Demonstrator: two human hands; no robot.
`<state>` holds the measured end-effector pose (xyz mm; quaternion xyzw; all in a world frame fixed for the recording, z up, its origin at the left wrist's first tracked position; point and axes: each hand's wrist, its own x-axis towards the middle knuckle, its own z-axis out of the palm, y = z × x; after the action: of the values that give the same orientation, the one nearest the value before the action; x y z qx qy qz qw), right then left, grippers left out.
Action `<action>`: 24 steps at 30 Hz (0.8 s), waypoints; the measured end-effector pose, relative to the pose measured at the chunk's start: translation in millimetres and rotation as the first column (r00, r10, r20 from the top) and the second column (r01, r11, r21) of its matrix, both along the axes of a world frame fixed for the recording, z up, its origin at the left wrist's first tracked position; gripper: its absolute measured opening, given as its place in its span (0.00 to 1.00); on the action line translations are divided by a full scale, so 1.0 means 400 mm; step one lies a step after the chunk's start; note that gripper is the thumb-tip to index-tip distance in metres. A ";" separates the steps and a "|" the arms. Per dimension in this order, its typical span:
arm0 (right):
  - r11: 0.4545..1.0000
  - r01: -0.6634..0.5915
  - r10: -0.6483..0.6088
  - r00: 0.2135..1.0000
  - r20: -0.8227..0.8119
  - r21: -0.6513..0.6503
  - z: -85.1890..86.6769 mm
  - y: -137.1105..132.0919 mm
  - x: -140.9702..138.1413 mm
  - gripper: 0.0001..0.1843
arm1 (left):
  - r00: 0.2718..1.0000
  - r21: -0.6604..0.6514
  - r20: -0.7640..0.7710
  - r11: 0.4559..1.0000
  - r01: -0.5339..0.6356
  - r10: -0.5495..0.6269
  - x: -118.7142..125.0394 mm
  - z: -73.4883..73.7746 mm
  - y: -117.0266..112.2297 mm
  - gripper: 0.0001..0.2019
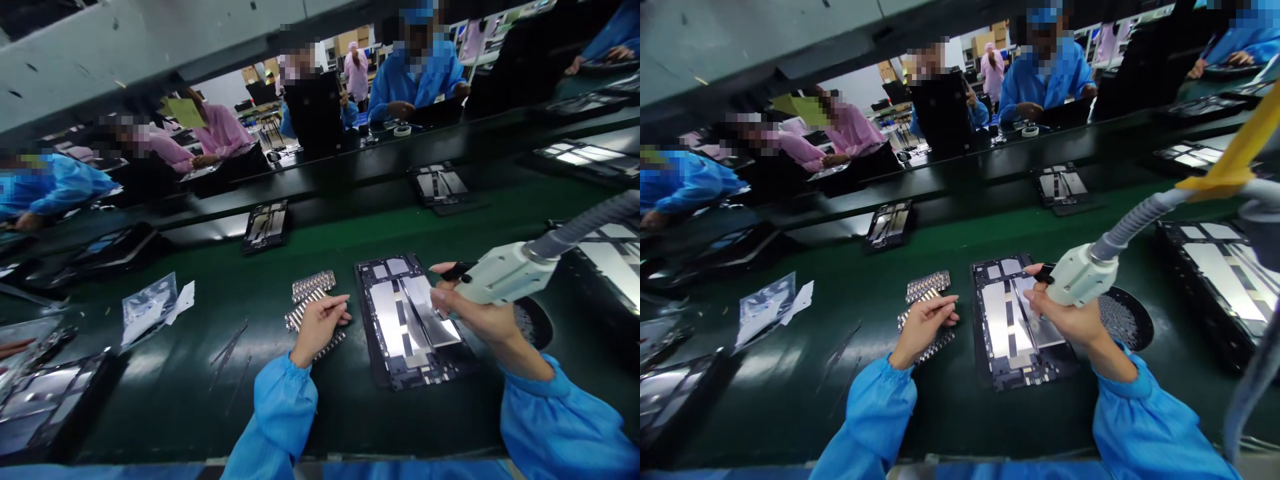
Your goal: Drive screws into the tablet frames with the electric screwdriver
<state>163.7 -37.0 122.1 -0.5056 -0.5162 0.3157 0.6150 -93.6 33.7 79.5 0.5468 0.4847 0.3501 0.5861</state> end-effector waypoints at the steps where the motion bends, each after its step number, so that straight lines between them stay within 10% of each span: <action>1: 1.000 -0.009 0.009 1.000 -0.013 -0.006 0.000 0.002 -0.008 0.14 | 0.999 0.023 -0.020 0.999 0.026 -0.026 0.000 0.001 0.000 0.20; 24: 0.982 -0.187 0.173 0.955 -0.243 -0.036 0.015 0.156 -0.195 0.15 | 0.909 0.406 -0.409 0.875 0.263 -0.084 0.120 -0.026 0.045 0.09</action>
<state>85.6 25.3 128.2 -0.4328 -0.4730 0.4438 0.6261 -45.7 51.7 69.2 0.7672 0.4416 0.2857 0.3670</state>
